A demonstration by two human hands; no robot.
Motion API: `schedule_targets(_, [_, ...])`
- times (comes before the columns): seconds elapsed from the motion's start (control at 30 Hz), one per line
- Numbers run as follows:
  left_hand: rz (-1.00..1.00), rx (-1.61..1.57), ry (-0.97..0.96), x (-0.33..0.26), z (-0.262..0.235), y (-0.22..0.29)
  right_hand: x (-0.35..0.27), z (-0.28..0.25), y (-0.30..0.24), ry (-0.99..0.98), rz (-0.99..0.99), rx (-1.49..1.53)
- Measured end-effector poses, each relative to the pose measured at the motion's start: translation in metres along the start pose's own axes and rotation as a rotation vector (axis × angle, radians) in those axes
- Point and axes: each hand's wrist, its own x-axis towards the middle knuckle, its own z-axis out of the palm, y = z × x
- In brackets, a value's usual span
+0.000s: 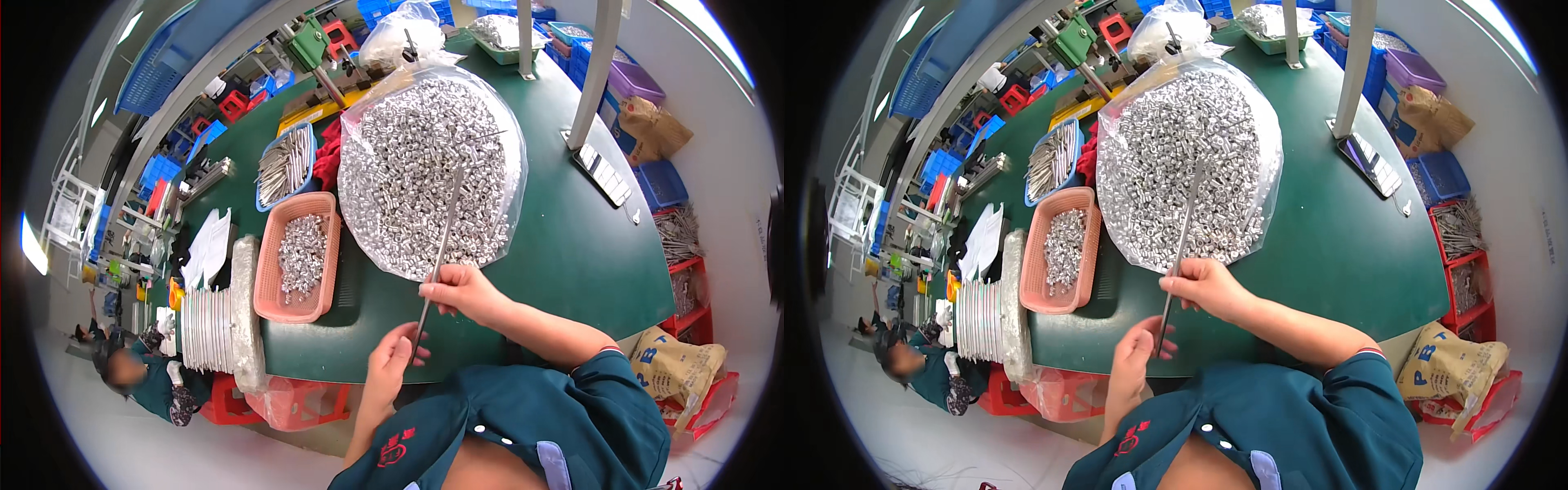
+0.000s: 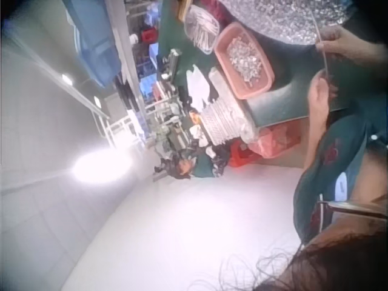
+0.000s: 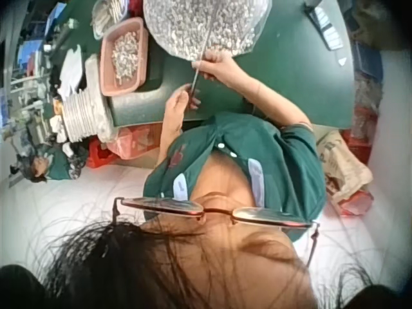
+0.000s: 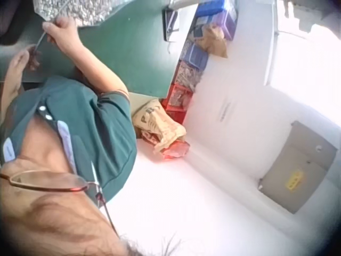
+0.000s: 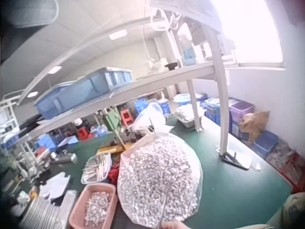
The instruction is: The person uses a long metal rod to pick up small cylindrical metal parts from a large plastic bag and threads them onto the rod. The person repeats this action continuously, accumulating a stack of parts on the rod. A coworker is visible in the background working at a separate station.
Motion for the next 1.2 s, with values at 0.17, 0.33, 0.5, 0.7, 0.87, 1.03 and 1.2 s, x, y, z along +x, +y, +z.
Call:
schedule_targets(0.17, [-0.228,-0.369,-0.027,0.002,0.006,-0.023,0.001,0.003,0.003,-0.047,-0.29,-0.711])
schedule_targets(0.33, [-0.137,-0.33,0.171,-0.005,-0.007,-0.04,-0.003,-0.054,-0.033,0.363,-0.335,-0.795])
schedule_targets(0.5, [-0.02,-0.189,0.236,-0.001,-0.01,-0.05,-0.004,-0.083,-0.039,0.456,-0.332,-1.127])
schedule_targets(0.7, [0.116,-0.018,0.33,0.006,-0.008,-0.06,0.007,-0.073,-0.018,0.341,-0.428,-1.301])
schedule_targets(0.87, [0.128,0.001,0.429,0.011,-0.002,-0.069,0.028,-0.058,-0.022,0.263,-0.384,-1.385])
schedule_targets(1.03, [0.147,-0.02,0.43,0.014,-0.005,-0.073,0.043,-0.048,-0.018,0.25,-0.263,-1.442])
schedule_targets(1.2, [0.201,0.078,0.442,0.016,-0.004,-0.081,0.054,-0.041,-0.005,0.286,-0.315,-1.506])
